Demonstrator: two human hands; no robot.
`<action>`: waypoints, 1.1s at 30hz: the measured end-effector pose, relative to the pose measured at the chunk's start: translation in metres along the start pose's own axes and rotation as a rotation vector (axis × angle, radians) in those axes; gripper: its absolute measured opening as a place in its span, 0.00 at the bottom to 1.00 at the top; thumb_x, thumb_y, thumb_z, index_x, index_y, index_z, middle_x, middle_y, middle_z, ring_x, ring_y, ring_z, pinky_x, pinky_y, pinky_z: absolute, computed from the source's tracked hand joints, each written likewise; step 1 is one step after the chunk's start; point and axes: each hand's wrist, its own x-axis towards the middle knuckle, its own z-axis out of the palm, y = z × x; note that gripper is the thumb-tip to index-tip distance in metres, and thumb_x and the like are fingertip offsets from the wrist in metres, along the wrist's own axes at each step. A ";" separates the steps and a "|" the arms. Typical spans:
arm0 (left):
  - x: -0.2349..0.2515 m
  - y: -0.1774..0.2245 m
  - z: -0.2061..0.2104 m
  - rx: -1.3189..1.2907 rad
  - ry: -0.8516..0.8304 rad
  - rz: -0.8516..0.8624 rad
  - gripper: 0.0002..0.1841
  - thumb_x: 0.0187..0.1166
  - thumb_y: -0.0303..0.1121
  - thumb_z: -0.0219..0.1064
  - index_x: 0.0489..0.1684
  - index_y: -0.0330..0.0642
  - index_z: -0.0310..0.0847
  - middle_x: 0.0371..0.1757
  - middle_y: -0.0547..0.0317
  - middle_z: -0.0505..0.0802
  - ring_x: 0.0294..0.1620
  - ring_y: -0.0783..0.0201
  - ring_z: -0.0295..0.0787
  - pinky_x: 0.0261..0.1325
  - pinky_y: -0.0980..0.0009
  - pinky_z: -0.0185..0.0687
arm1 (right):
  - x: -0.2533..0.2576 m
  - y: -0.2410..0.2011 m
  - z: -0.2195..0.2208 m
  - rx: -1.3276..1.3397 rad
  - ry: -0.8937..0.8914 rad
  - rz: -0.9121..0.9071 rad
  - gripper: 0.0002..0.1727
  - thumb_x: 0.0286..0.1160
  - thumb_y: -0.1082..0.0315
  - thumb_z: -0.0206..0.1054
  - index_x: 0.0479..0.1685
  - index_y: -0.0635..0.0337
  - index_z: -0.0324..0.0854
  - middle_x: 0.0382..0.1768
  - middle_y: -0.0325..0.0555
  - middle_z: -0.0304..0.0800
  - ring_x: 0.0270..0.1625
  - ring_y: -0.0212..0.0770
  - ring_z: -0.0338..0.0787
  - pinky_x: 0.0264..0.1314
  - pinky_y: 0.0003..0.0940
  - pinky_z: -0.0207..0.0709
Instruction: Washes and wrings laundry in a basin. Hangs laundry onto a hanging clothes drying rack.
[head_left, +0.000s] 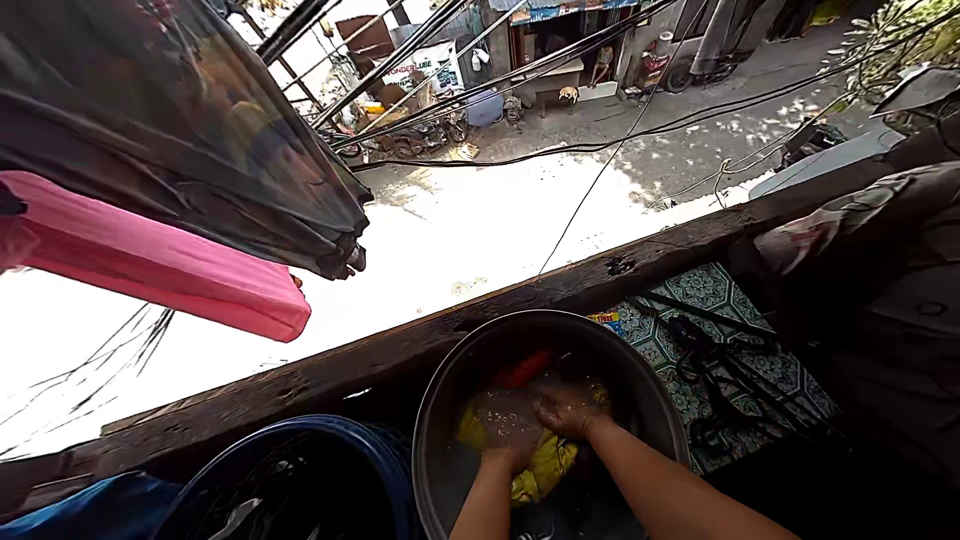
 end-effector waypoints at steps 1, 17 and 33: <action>0.000 0.000 -0.001 -0.013 0.006 0.011 0.30 0.81 0.47 0.66 0.79 0.40 0.75 0.82 0.38 0.77 0.86 0.36 0.64 0.83 0.30 0.54 | 0.001 0.001 0.001 -0.017 0.032 -0.007 0.34 0.91 0.45 0.43 0.90 0.51 0.64 0.85 0.51 0.71 0.90 0.52 0.65 0.93 0.55 0.50; -0.059 0.030 -0.008 -0.506 0.461 -0.044 0.27 0.67 0.36 0.76 0.67 0.38 0.82 0.68 0.43 0.87 0.77 0.44 0.76 0.83 0.34 0.54 | -0.024 -0.027 -0.063 -0.158 -0.169 -0.149 0.32 0.65 0.63 0.82 0.70 0.66 0.80 0.73 0.64 0.79 0.72 0.61 0.81 0.77 0.61 0.70; -0.161 -0.008 0.001 -0.729 0.941 0.467 0.13 0.63 0.21 0.76 0.45 0.33 0.85 0.48 0.42 0.89 0.52 0.45 0.86 0.56 0.45 0.81 | -0.161 -0.109 -0.117 0.510 0.130 -0.698 0.19 0.51 0.65 0.79 0.46 0.47 0.84 0.34 0.33 0.91 0.33 0.25 0.90 0.33 0.21 0.87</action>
